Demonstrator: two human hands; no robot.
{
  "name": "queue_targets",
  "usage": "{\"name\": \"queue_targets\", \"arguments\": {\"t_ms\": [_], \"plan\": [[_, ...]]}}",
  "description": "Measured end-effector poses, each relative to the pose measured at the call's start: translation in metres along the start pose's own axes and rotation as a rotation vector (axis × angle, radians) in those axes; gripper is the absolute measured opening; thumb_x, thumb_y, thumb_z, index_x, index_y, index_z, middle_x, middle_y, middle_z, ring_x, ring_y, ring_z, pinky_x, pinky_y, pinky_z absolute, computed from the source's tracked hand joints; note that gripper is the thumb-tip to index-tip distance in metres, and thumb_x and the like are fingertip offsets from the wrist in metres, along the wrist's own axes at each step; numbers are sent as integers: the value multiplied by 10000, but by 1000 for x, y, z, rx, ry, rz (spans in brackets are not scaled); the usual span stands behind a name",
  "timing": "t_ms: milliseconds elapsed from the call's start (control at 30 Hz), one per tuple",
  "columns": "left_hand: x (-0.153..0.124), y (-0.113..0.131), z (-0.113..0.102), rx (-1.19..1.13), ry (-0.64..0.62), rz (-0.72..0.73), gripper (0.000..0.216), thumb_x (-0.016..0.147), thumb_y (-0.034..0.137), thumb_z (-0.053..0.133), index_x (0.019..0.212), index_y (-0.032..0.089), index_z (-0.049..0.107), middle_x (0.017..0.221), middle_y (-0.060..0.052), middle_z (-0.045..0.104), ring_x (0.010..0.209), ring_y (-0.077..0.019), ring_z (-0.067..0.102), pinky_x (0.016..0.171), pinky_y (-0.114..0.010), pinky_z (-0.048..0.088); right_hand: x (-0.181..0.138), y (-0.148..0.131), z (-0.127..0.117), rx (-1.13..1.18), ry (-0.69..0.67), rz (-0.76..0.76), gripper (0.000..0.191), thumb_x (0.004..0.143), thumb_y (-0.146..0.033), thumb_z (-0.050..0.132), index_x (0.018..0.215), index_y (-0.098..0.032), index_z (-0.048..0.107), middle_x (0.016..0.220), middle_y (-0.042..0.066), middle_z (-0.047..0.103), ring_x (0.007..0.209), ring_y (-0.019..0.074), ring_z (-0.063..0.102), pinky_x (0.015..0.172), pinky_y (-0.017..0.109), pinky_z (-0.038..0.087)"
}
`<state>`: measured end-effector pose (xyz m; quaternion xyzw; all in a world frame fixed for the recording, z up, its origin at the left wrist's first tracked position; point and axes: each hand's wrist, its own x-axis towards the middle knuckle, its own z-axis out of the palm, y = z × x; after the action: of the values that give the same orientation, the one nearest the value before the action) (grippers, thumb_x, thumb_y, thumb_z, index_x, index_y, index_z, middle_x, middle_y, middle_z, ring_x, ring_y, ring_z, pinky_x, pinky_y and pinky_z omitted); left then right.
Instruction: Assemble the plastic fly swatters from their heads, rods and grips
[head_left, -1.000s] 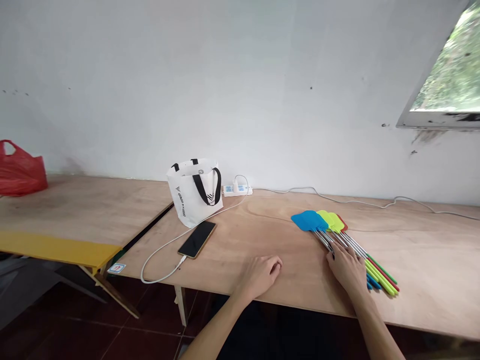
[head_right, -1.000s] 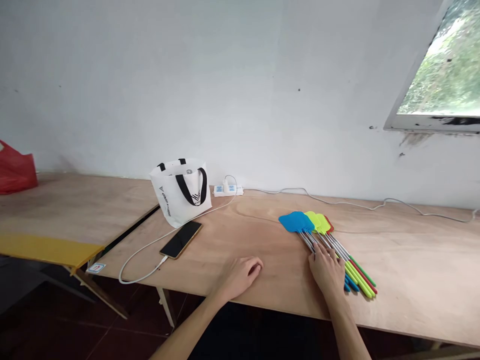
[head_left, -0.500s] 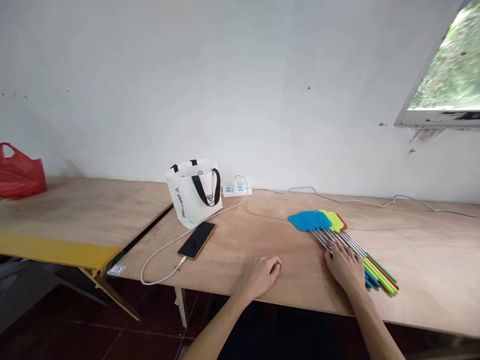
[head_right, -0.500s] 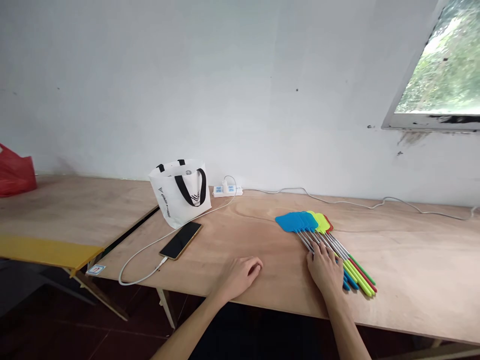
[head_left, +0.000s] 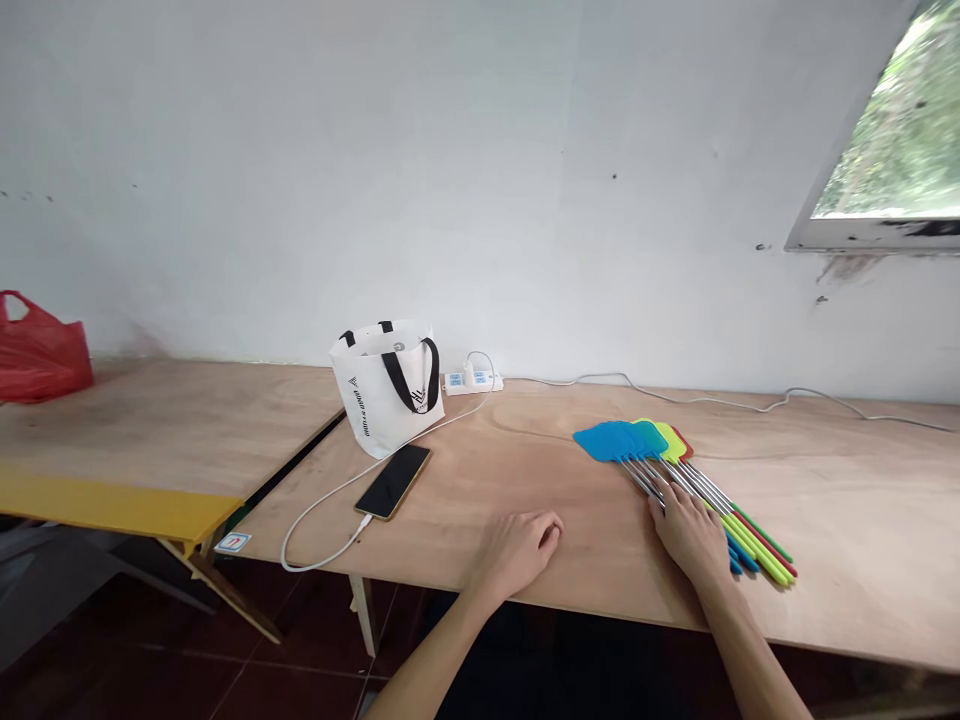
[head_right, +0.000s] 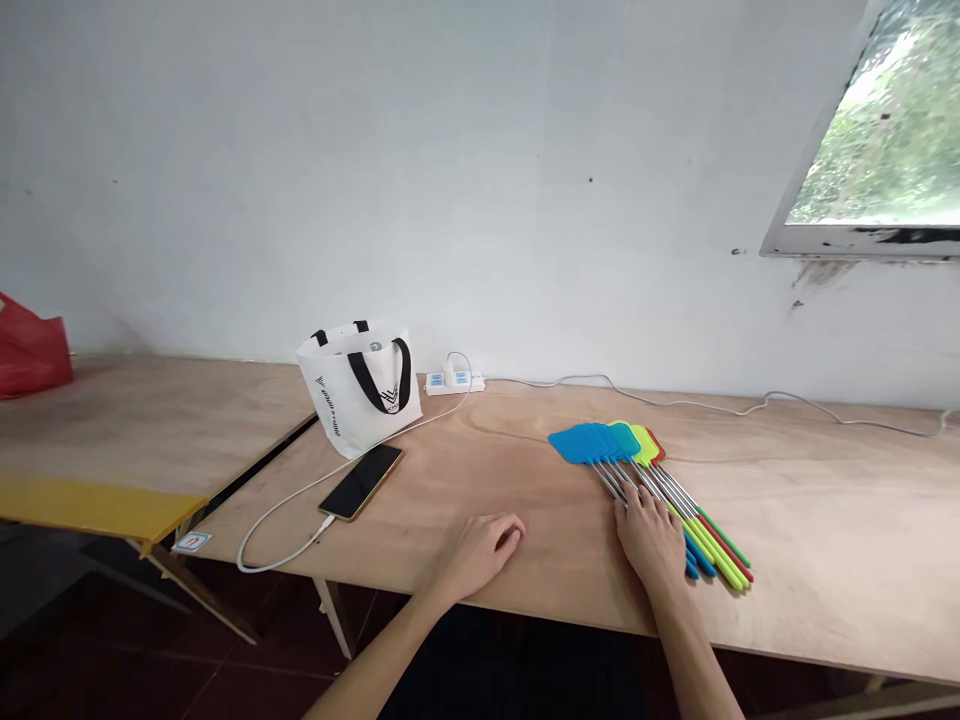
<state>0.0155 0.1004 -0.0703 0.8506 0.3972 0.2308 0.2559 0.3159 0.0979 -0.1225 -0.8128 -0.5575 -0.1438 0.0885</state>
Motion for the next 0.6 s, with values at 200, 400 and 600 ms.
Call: {"name": "queue_targets", "arguments": {"t_ms": [200,400,600], "plan": [[0,1,-2,4,-7,-1,250,997,248,446,1000,273,694,1030,-3,766,911,-207,697,760,-275,458,2,5,8,4,21,-31,489,1006,-255,315,1429,-185,551,1398,143,629,1234,288,599,991,420,452],[0,0,0,-1,1,0,250,994,242,445,998,280,692,1029,7,767,913,-205,700,768,-280,460,5,9,2,-7,10,-81,498,955,-162,370,1408,-176,576,1277,112,691,1156,277,626,974,381,445],[0,-1,-1,-29,-6,-10,248,996,263,450,1009,273,698,1020,-3,765,908,-202,695,760,-276,461,3,5,-10,-14,2,-107,556,897,-124,454,1438,-213,550,1162,108,697,1055,266,648,892,354,464]]}}
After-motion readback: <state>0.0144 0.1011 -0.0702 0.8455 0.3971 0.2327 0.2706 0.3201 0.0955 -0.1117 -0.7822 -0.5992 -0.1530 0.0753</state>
